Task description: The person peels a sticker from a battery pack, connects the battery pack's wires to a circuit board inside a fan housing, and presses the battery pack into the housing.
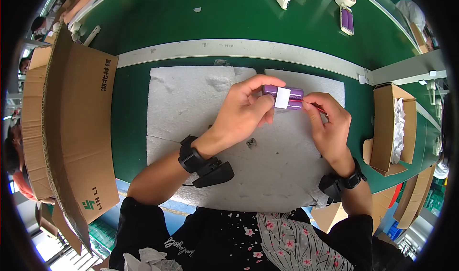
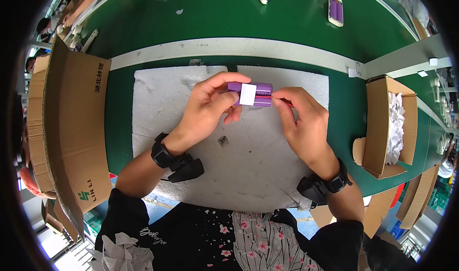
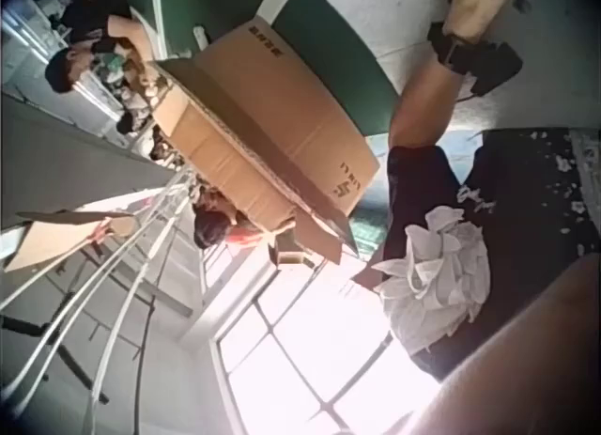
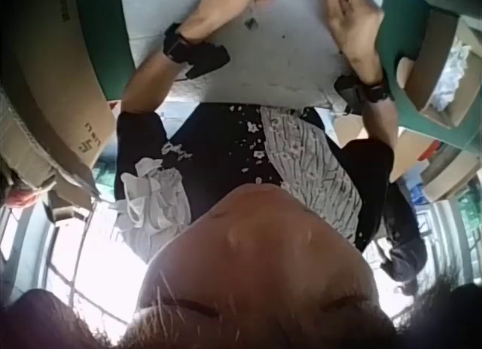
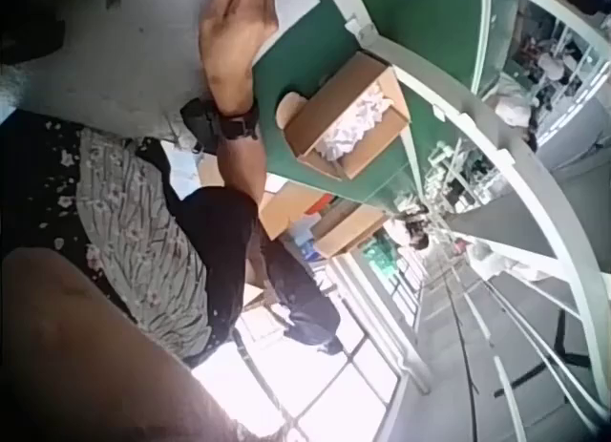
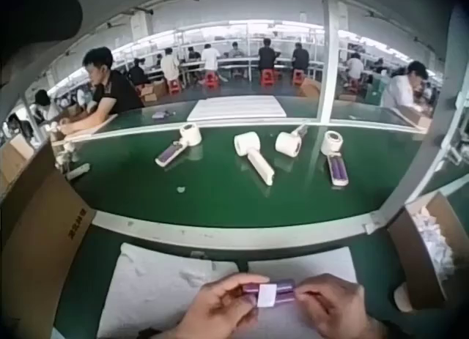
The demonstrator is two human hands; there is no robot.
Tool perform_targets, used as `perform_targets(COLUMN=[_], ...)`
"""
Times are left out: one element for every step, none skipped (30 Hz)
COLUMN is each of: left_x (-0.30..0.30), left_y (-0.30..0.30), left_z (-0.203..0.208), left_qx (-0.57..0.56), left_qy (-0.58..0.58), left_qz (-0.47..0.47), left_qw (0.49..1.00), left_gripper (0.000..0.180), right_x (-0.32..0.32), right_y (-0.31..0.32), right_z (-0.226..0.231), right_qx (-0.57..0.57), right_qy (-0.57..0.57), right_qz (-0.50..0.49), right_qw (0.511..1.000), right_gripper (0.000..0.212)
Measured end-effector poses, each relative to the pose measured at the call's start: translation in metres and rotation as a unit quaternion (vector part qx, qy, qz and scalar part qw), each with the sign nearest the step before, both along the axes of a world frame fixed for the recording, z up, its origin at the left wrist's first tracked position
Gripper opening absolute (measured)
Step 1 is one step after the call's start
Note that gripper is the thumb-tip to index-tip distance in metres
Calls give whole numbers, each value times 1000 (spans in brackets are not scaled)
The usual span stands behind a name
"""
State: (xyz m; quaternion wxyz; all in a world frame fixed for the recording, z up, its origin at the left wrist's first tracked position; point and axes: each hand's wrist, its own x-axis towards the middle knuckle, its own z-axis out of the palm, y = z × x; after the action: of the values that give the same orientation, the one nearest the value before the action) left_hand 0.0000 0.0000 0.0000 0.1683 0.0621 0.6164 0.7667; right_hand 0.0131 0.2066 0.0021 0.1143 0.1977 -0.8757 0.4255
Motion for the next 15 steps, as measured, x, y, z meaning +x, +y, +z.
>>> perform_targets(left_x=[0,0,0,0,0,0,-1,-1,-1,-1,-1,-1,-1,-1,-1], left_y=[0,0,-1,-1,-1,-2,-2,-2,-2,-3,-3,-4,-4,-5,-5], left_z=[0,0,0,0,0,0,0,0,-1,-1,-2,-2,-2,-2,-2], left_qx=[-6,-12,-18,-17,-11,-4,3,3,15,27,39,39,50,61,72], left_qy=[4,9,14,13,11,8,6,6,2,-1,-5,-6,-10,-15,-20], left_qz=[-1,-3,-4,-5,-7,-10,-13,-13,-11,-10,-9,-9,-9,-9,-9], left_qw=[1000,1000,1000,1000,1000,1000,1000,1000,1000,1000,999,999,999,998,997], left_gripper=[31,31,31,31,30,30,29,29,29,29,29,29,29,29,29], right_x=[1,2,2,2,2,1,1,1,0,0,1,0,0,0,0], right_y=[-1,-2,-2,-2,-1,-1,0,0,2,2,2,2,2,2,2], right_z=[0,0,0,0,0,0,0,0,0,-1,-1,-1,0,1,1], right_qx=[-37,-73,-109,-109,-104,-99,-94,-94,-94,-93,-93,-93,-107,-122,-135], right_qy=[-41,-81,-121,-122,-115,-109,-102,-102,-103,-103,-103,-104,-116,-129,-141], right_qz=[-5,-10,-15,-15,-14,-13,-12,-12,-5,1,8,8,18,27,36], right_qw=[998,994,986,986,988,989,990,990,990,990,990,990,987,984,980], right_gripper=[10,10,10,10,11,11,11,11,11,11,11,11,11,11,11])
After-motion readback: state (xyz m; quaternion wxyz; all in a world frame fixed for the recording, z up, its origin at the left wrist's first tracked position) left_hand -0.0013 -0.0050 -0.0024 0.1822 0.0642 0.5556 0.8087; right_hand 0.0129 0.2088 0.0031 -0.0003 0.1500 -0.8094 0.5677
